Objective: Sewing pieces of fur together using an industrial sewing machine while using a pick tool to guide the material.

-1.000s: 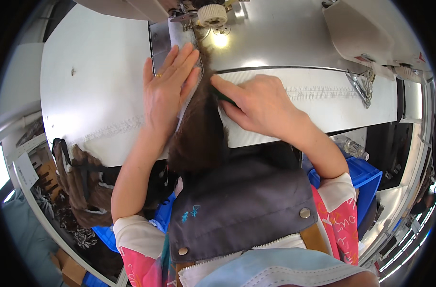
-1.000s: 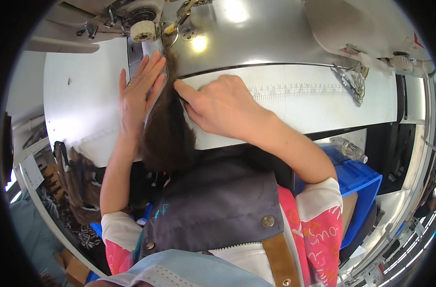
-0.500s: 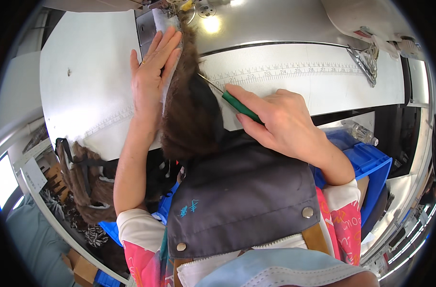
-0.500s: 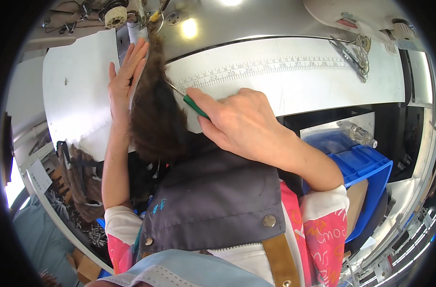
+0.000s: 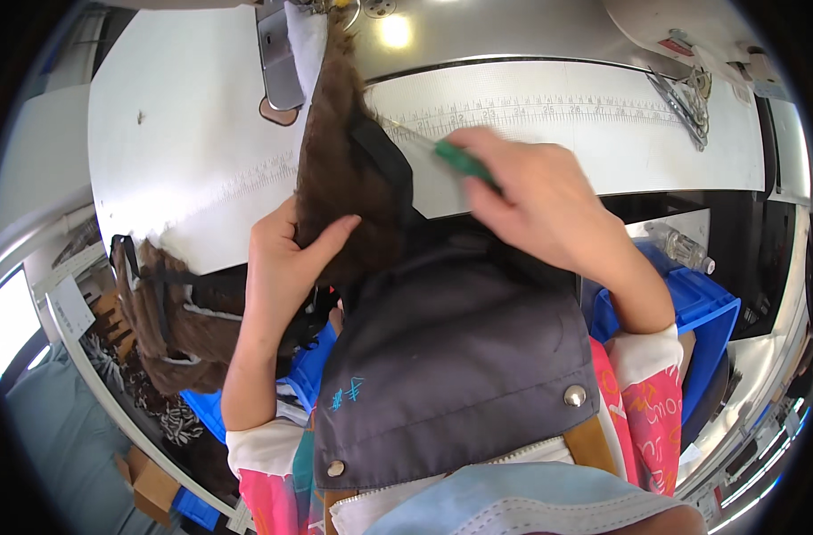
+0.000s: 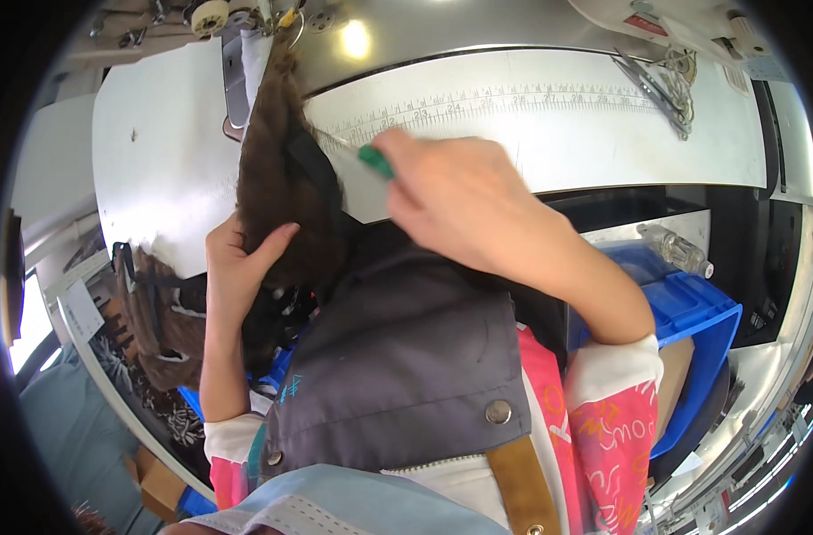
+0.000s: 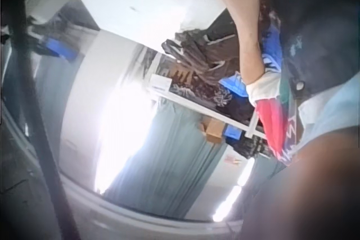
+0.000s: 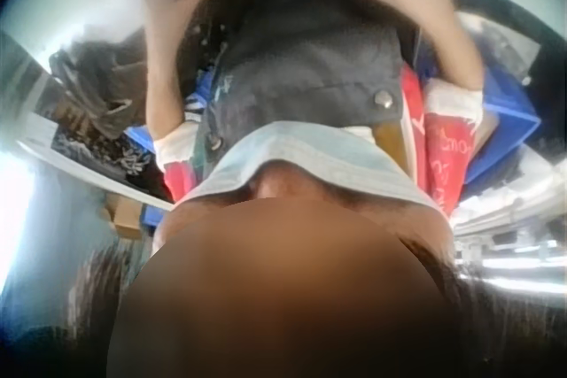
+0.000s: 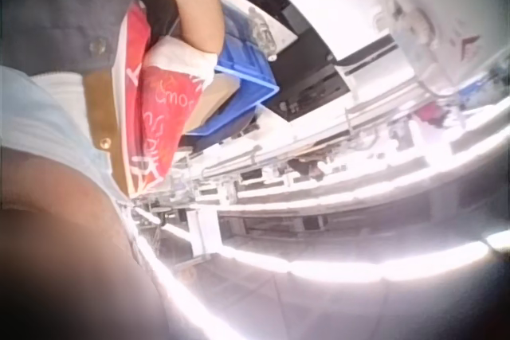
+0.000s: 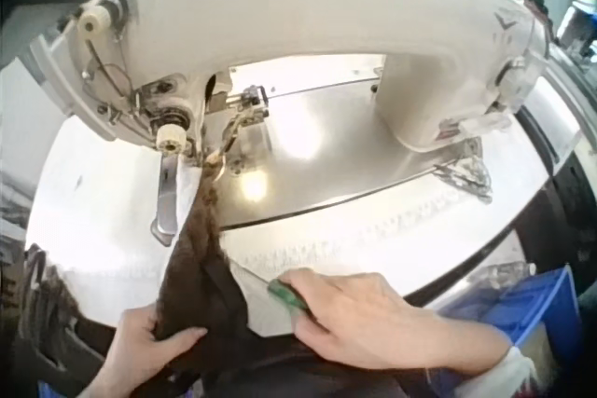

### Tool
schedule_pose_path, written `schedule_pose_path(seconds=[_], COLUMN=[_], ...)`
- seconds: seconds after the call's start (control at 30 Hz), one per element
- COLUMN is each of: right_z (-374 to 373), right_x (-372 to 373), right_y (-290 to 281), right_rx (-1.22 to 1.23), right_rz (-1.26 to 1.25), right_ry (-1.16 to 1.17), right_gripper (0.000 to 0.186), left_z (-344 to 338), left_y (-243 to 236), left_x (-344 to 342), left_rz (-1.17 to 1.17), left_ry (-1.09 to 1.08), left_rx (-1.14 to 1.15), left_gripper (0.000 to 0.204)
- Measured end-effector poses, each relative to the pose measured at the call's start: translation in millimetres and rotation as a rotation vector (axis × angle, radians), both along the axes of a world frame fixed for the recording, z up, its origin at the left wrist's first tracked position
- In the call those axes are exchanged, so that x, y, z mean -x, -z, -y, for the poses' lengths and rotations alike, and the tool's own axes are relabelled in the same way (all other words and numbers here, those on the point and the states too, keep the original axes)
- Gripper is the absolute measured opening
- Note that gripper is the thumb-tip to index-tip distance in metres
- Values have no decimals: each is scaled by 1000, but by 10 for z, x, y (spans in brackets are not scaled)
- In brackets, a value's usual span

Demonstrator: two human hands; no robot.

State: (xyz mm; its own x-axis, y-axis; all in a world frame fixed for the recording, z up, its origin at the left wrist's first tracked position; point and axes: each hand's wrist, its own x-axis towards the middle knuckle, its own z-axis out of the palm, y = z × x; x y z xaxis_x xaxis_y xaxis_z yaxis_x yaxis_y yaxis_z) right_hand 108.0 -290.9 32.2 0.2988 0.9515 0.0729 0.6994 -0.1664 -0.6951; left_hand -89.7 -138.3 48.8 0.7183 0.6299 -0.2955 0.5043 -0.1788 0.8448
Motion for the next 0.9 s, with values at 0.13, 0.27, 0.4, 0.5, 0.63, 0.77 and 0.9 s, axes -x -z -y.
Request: schedule_pose_path(seconds=[0.13,0.27,0.4,0.5,0.63,0.77,0.9], right_z=[39,-235,-1,124,300,237,94], right_x=[97,315,766,1141,801,365,371], right_y=[-53,83,208,208,13,25,143], right_rx=[-46,-8,-157,-130,-81,-229,-355], right_rz=[-361,14,-267,-360,-779,-90,8], right_ry=[241,-15,-206,-457,-401,50,79], right_gripper=[22,16,14,22,27,25,22], left_z=[88,191,332,428,482,509,507], left_y=[38,55,66,117,65,7,36], left_x=[56,56,150,168,282,324,317], left_rz=[45,106,137,167,153,192,198], left_ry=[-79,-144,-233,-52,-144,-213,-193], left_rx=[209,385,441,207,405,457,474], left_gripper=[15,18,19,20,17,15,14])
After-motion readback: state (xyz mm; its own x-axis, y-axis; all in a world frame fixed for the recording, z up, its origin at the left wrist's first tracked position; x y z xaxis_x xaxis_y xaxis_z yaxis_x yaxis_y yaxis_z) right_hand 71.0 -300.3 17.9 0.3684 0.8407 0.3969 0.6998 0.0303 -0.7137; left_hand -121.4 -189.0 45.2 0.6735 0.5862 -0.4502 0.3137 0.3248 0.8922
